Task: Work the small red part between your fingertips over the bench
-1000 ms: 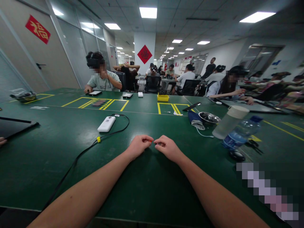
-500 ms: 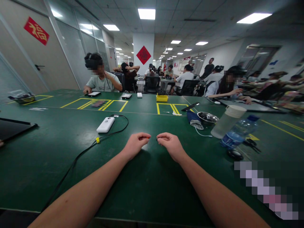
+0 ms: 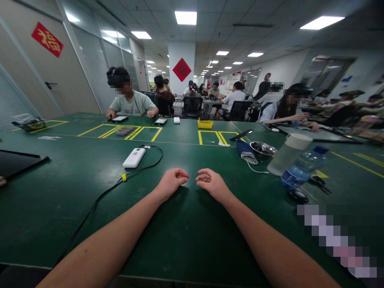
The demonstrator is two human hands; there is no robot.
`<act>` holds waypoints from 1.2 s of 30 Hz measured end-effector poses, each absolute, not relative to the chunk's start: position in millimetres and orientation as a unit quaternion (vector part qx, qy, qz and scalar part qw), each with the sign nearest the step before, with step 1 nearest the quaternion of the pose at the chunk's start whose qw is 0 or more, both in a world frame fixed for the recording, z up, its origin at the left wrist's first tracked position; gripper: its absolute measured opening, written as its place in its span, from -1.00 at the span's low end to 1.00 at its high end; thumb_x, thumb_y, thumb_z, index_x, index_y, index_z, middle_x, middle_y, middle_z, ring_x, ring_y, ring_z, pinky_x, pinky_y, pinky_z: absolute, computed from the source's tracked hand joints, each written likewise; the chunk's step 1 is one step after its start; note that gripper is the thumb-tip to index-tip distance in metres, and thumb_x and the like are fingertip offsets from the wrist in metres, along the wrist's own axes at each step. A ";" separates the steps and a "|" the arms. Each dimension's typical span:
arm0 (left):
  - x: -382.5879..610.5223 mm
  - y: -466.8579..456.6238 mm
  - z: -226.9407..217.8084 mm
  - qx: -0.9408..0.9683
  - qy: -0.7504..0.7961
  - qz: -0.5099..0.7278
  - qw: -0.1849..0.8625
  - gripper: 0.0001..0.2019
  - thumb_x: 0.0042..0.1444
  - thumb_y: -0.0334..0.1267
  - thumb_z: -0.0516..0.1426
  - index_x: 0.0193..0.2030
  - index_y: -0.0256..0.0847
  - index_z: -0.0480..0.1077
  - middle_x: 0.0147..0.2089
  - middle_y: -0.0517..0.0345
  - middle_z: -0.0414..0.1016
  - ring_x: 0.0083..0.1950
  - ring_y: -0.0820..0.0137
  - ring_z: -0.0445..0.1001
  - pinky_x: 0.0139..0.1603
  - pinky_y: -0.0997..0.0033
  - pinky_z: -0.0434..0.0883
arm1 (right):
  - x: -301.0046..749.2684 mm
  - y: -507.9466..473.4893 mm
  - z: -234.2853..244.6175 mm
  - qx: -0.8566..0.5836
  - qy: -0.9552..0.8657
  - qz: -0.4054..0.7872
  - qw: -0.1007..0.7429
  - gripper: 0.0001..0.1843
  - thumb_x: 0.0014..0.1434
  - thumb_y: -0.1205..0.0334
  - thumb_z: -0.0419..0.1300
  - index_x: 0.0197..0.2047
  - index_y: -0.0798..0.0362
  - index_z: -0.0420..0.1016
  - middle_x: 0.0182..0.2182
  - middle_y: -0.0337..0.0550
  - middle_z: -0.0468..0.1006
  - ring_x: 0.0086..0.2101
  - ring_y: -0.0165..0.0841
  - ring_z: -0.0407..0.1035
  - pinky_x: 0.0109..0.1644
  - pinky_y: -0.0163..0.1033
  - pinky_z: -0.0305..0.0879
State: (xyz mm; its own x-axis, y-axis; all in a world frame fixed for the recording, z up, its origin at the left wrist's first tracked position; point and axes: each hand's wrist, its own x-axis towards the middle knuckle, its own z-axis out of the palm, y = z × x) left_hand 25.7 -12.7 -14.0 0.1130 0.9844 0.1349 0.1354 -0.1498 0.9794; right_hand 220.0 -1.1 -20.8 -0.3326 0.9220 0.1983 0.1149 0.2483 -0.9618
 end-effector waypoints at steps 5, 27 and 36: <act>25.6 -14.0 -16.0 0.618 0.477 0.449 0.435 -0.81 -0.04 -0.33 0.18 -0.25 -0.27 0.51 -0.31 0.08 0.54 -0.31 0.40 0.45 -0.25 0.45 0.34 | 221.9 -2.0 -18.9 -0.394 -0.718 0.407 0.404 -0.76 -0.05 0.32 0.23 -0.23 0.11 0.47 -0.30 -0.11 0.51 -0.29 -0.35 0.43 -0.13 -0.21 0.34; 39.6 -28.9 -9.7 0.532 0.397 0.482 0.572 -0.87 -0.08 -0.34 0.24 -0.36 -0.31 0.43 -0.40 0.11 0.50 -0.37 0.46 0.44 -0.30 0.48 0.34 | 214.8 -15.7 -3.9 -0.320 -0.836 0.180 0.408 -0.78 0.03 0.46 0.11 -0.23 0.06 0.41 -0.36 -0.17 0.40 -0.35 -0.39 0.30 -0.24 -0.28 0.26; 39.3 -29.0 -12.4 0.512 0.380 0.485 0.598 -0.88 -0.10 -0.34 0.25 -0.40 -0.30 0.41 -0.48 0.18 0.45 -0.46 0.52 0.37 -0.38 0.52 0.29 | 213.3 -17.6 -2.5 -0.312 -0.846 0.174 0.397 -0.76 0.05 0.44 0.12 -0.18 0.05 0.41 -0.35 -0.17 0.42 -0.33 -0.38 0.32 -0.23 -0.28 0.25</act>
State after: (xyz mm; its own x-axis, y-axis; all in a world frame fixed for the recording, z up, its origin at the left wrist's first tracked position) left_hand 39.3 -29.0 -12.4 0.2408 0.9696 0.0428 -0.1920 0.0044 0.9814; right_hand 213.3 -17.6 -2.5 -0.4906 0.6654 0.5627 0.3897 0.7451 -0.5412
